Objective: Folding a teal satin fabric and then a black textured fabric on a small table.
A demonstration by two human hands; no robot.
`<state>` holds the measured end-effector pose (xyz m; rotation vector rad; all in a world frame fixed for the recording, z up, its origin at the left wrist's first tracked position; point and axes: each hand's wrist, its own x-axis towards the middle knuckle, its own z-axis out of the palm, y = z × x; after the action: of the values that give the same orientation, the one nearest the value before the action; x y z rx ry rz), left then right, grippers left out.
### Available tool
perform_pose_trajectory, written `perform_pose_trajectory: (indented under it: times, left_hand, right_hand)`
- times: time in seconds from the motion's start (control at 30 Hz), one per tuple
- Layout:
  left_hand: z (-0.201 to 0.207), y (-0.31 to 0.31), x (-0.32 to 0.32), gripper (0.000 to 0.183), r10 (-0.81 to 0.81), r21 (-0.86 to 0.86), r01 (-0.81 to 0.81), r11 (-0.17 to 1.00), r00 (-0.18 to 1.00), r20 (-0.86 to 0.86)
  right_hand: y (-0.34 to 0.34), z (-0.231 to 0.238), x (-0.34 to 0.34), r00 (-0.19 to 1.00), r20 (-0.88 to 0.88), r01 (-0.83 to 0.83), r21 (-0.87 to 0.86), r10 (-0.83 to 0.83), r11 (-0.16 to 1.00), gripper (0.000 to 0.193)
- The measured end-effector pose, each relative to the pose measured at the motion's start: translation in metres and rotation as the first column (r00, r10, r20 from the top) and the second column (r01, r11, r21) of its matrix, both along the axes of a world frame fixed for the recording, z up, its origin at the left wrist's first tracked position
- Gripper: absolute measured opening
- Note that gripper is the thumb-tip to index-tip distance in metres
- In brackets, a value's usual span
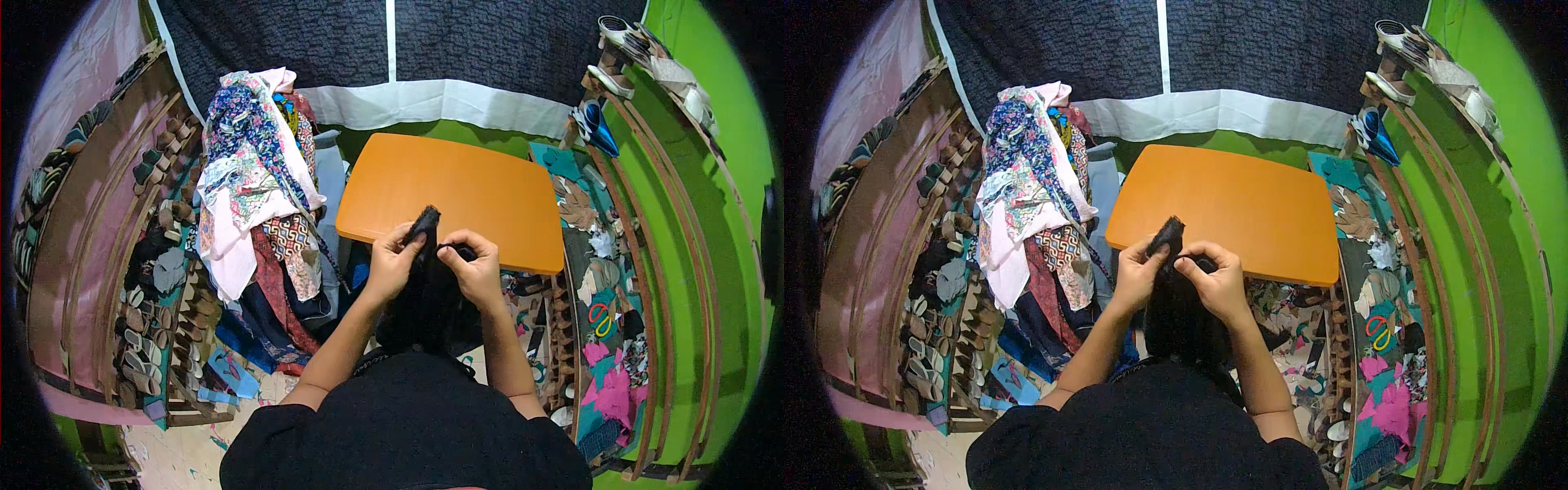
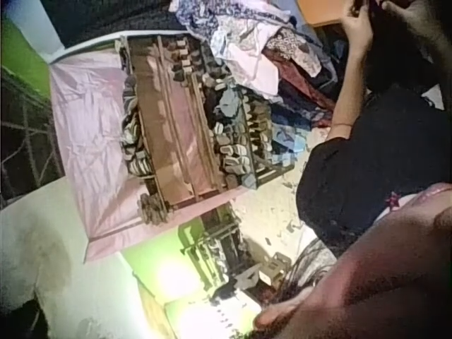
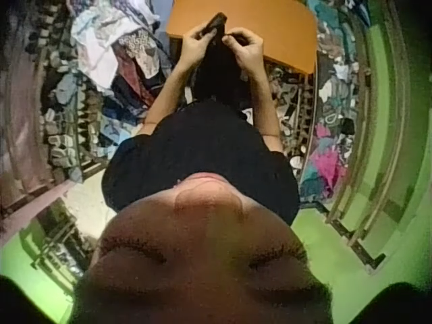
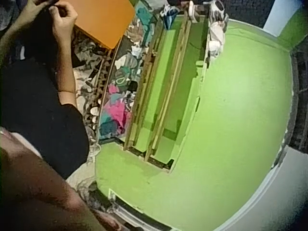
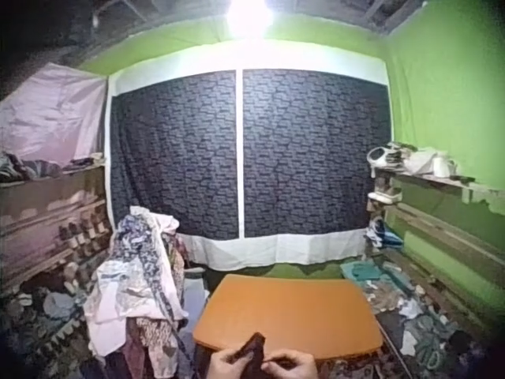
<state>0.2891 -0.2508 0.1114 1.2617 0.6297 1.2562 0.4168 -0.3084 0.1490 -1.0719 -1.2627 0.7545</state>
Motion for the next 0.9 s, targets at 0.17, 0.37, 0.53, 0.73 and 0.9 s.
perform_pose_trajectory:
  times: [0.17, 0.37, 0.53, 0.73, 0.9]
  left_hand:
    - [-0.006, -0.013, 0.007, 0.02, 0.019, 0.229, -0.001, 0.973, 0.997, -0.077]
    - [-0.011, -0.022, 0.014, 0.016, 0.061, 0.267, -0.056, 0.962, 0.998, -0.011]
    - [-0.011, -0.021, 0.016, 0.018, 0.055, 0.373, -0.019, 0.928, 0.995, -0.086]
    - [-0.002, -0.024, 0.019, 0.016, 0.084, 0.368, -0.026, 0.929, 0.987, -0.141]
    - [-0.012, -0.025, 0.014, 0.015, 0.107, 0.24, -0.072, 0.968, 0.985, -0.133]
  right_hand:
    - [0.007, -0.002, -0.004, 0.994, -0.021, 0.106, 0.065, -0.105, 0.992, 0.01]
    - [0.009, -0.008, -0.007, 0.969, 0.062, 0.21, 0.305, -0.239, 0.929, 0.01]
    - [0.012, -0.012, -0.005, 0.973, -0.15, 0.212, 0.275, -0.176, 0.938, 0.008]
    - [0.012, -0.013, -0.005, 0.906, -0.421, 0.054, 0.044, -0.031, 0.998, 0.012]
    - [0.012, -0.02, 0.0, 0.943, -0.332, -0.032, -0.097, -0.002, 0.995, 0.021]
